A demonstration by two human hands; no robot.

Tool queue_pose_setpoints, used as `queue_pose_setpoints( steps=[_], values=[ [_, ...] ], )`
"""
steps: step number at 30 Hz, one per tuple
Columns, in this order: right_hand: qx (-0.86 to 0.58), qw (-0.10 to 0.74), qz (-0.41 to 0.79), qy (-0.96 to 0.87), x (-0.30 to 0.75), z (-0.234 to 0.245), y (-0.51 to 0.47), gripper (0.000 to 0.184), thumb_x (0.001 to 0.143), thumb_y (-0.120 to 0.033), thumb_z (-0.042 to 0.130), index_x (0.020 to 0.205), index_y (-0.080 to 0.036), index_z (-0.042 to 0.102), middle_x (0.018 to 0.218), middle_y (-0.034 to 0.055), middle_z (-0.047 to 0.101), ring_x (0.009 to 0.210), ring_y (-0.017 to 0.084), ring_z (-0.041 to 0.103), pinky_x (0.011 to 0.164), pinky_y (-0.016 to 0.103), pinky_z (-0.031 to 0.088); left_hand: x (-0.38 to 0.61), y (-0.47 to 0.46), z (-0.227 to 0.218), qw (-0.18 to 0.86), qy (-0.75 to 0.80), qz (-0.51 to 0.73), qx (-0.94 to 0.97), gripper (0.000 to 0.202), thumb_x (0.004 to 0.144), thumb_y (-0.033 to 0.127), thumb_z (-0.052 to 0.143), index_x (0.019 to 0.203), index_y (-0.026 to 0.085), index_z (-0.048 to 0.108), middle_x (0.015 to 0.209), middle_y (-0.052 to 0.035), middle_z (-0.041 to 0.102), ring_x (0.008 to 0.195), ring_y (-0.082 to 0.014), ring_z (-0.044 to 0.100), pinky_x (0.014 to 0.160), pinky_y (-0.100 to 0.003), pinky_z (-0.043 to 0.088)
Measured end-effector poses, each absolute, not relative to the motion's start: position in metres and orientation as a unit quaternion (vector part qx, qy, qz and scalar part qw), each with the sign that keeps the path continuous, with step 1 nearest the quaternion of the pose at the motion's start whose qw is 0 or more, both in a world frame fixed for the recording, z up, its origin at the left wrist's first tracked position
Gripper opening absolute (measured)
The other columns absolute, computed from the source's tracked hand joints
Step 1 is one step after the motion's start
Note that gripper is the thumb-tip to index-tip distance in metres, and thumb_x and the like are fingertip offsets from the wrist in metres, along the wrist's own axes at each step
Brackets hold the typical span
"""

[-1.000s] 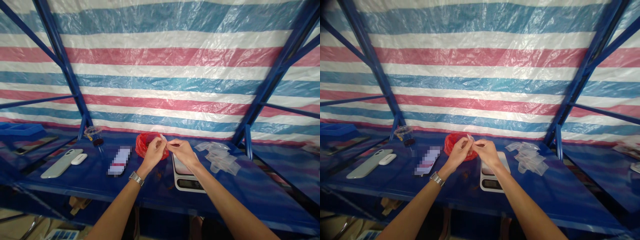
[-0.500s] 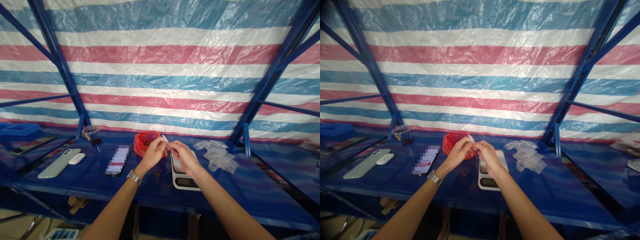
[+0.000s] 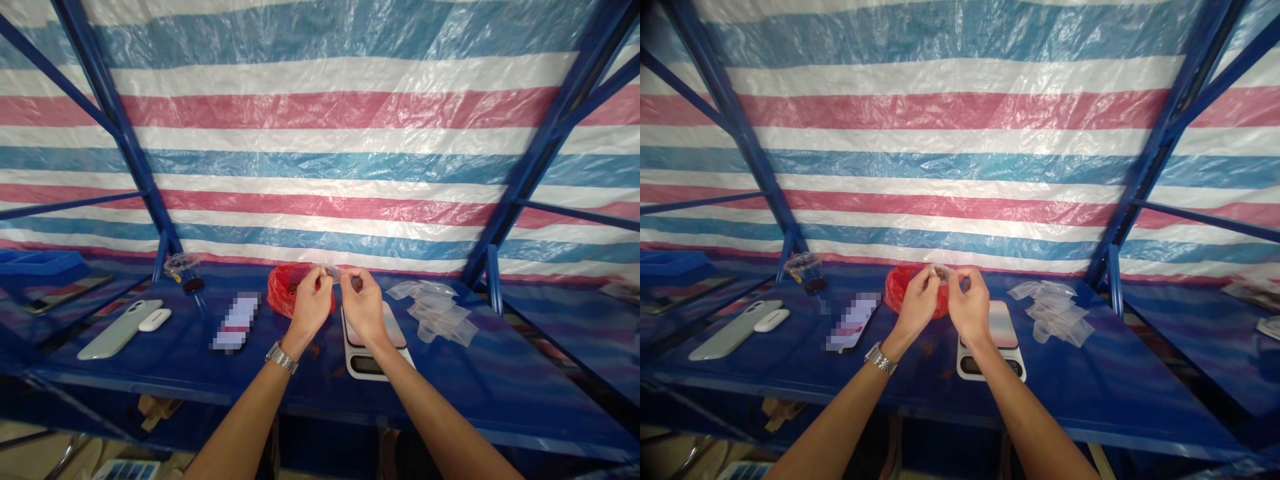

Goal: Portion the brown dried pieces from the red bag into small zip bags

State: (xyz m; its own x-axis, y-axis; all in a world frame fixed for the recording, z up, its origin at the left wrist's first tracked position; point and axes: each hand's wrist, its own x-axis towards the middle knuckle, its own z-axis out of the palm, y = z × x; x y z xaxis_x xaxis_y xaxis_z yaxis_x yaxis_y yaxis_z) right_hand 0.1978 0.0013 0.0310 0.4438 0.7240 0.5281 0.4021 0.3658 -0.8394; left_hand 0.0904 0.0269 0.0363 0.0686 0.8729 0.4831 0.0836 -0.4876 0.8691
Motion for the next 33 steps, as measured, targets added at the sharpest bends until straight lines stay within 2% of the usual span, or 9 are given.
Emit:
queue_pose_setpoints(
  steps=[6,9,13,17,20,23,26,30,33],
  values=[
    [-0.503,0.598,0.468,-0.413,0.192,0.019,0.013,0.049,0.094,-0.067,0.043,0.101,-0.023,0.063,0.092,0.0084,0.074,0.062,0.019,0.063,0.056,0.031,0.049,0.064,0.05,0.032,0.462,0.398,0.581,0.54,0.033,0.094,0.039,0.04,0.073,0.021,0.057,0.074,-0.0034,0.067,0.07,-0.0166,0.064,0.068,-0.03,0.055],
    [-0.43,0.573,0.564,-0.412,0.184,0.017,0.03,0.046,0.092,-0.062,0.051,0.107,-0.021,0.064,0.094,0.0082,0.076,0.069,0.019,0.069,0.062,0.03,0.053,0.051,0.059,0.026,0.434,0.428,0.544,0.577,0.033,0.091,0.038,0.037,0.072,0.021,0.058,0.074,-0.0038,0.068,0.07,-0.0183,0.065,0.069,-0.032,0.055],
    [-0.49,0.604,0.462,-0.426,0.181,0.023,0.062,0.045,0.079,-0.043,0.073,0.115,-0.018,0.062,0.096,0.0071,0.075,0.081,0.021,0.072,0.069,0.029,0.054,0.037,0.068,0.014,0.351,0.487,0.533,0.596,0.029,0.089,0.036,0.041,0.069,0.021,0.055,0.07,-0.0036,0.064,0.07,-0.0203,0.063,0.07,-0.034,0.053],
    [-0.571,0.574,0.255,-0.528,0.19,0.031,0.09,0.047,0.083,-0.035,0.069,0.125,-0.016,0.059,0.103,0.0098,0.075,0.085,0.022,0.072,0.079,0.034,0.054,0.031,0.066,0.007,0.221,0.543,0.533,0.61,0.009,0.086,0.022,0.048,0.085,0.02,0.057,0.095,-0.009,0.068,0.1,-0.0255,0.063,0.095,-0.041,0.049],
    [-0.6,0.505,0.137,-0.606,0.193,0.033,0.099,0.053,0.085,-0.031,0.07,0.135,-0.022,0.055,0.113,0.0088,0.075,0.092,0.025,0.073,0.085,0.038,0.053,0.033,0.058,0.008,0.076,0.597,0.407,0.687,0.019,0.083,0.014,0.053,0.101,0.017,0.059,0.107,-0.0149,0.069,0.11,-0.0304,0.064,0.098,-0.043,0.047],
    [-0.593,0.466,0.106,-0.648,0.189,0.036,0.099,0.056,0.086,-0.027,0.073,0.138,-0.026,0.053,0.117,0.0064,0.076,0.103,0.027,0.072,0.09,0.038,0.053,0.038,0.051,0.013,0.015,0.652,0.27,0.708,0.024,0.088,0.014,0.048,0.11,0.015,0.057,0.096,-0.0151,0.072,0.093,-0.031,0.071,0.084,-0.041,0.052],
    [-0.568,0.449,0.104,-0.682,0.183,0.04,0.095,0.055,0.086,-0.021,0.073,0.138,-0.028,0.056,0.114,0.0047,0.077,0.107,0.026,0.072,0.092,0.036,0.053,0.04,0.049,0.016,0.015,0.67,0.262,0.695,0.028,0.092,0.017,0.046,0.118,0.017,0.056,0.108,-0.0157,0.073,0.093,-0.03,0.072,0.077,-0.037,0.053],
    [-0.541,0.442,0.115,-0.706,0.177,0.046,0.088,0.051,0.087,-0.017,0.072,0.136,-0.027,0.06,0.109,0.0042,0.079,0.103,0.024,0.073,0.094,0.035,0.054,0.042,0.051,0.012,0.026,0.619,0.32,0.717,0.051,0.09,0.031,0.061,0.137,0.019,0.048,0.135,-0.0166,0.064,0.117,-0.0323,0.065,0.088,-0.039,0.053],
    [-0.528,0.437,0.132,-0.716,0.175,0.05,0.084,0.049,0.086,-0.017,0.073,0.134,-0.025,0.061,0.106,0.0051,0.078,0.096,0.023,0.074,0.089,0.034,0.055,0.046,0.053,0.006,0.032,0.593,0.346,0.726,0.059,0.085,0.04,0.069,0.138,0.019,0.051,0.134,-0.015,0.065,0.122,-0.0339,0.06,0.097,-0.043,0.05]
  ],
)
